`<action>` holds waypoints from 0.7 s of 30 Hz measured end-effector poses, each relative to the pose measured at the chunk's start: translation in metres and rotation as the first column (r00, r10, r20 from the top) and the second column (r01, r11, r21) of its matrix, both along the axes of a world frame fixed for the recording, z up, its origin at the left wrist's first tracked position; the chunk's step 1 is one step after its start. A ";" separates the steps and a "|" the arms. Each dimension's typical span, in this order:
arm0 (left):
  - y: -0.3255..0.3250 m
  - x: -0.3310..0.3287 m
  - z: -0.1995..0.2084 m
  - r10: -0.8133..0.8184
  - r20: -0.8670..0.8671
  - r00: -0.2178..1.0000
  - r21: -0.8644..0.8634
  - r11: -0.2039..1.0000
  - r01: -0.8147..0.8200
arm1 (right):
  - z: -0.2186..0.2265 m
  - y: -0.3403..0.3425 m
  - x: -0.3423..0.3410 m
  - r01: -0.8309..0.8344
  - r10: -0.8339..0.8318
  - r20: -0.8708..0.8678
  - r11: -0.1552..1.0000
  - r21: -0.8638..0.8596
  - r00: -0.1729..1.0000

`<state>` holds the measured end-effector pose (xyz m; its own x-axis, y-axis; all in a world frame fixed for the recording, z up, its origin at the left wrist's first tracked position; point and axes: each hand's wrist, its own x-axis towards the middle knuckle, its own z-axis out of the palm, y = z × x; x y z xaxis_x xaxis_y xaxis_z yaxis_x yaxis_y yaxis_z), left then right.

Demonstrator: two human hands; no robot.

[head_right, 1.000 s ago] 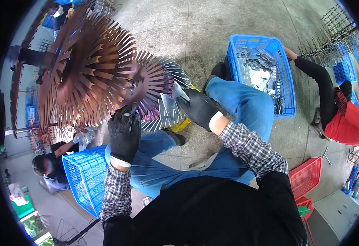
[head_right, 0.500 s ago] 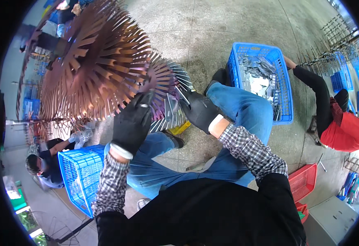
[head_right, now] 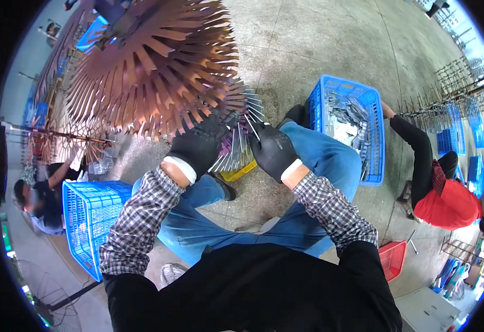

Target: Manually assembling small metal plates or fins onto a central spindle fixture on a fabrication floor.

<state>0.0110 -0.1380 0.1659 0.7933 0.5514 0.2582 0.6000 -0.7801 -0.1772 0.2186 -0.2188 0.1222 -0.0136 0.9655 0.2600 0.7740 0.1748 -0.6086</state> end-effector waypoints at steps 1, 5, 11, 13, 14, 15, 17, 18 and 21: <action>0.000 -0.002 -0.003 -0.037 0.056 0.998 -0.062 0.997 0.040 | 0.001 0.001 -0.001 -0.007 0.007 0.008 1.000 0.008 1.000; -0.001 -0.002 0.005 0.056 0.010 0.998 -0.335 0.941 -0.049 | 0.007 0.001 -0.003 -0.029 0.029 0.035 1.000 0.000 0.999; 0.001 -0.002 0.010 -0.004 0.145 0.989 -0.416 0.907 0.065 | 0.005 0.005 -0.002 -0.042 0.041 0.164 0.999 0.002 0.986; 0.003 -0.005 0.004 -0.030 0.099 0.995 -0.330 0.942 0.061 | 0.000 0.006 -0.005 -0.062 0.060 0.188 0.998 0.006 0.980; 0.006 -0.006 -0.001 -0.048 0.063 0.997 -0.243 0.968 0.062 | -0.003 0.007 -0.004 -0.087 0.084 0.222 0.996 0.004 0.971; 0.008 -0.006 -0.005 -0.063 0.027 0.998 -0.152 0.986 0.067 | -0.006 0.009 -0.004 -0.111 0.107 0.255 0.994 0.002 0.961; 0.012 -0.006 -0.002 -0.097 -0.026 0.995 -0.055 0.994 0.096 | -0.007 0.009 -0.001 -0.113 0.107 0.273 0.994 0.006 0.956; 0.012 -0.005 0.003 -0.122 0.041 0.992 -0.115 0.985 0.126 | -0.005 0.010 0.000 -0.119 0.117 0.258 0.993 -0.007 0.959; 0.010 -0.002 0.019 -0.152 0.246 0.957 -0.292 0.930 0.222 | -0.001 0.007 0.006 -0.151 0.159 0.218 0.987 -0.050 0.963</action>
<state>0.0086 -0.1283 0.1850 0.8346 0.4789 0.2723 0.4336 -0.8759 0.2114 0.2247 -0.2118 0.1210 -0.2172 0.9549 0.2025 0.8545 0.2863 -0.4335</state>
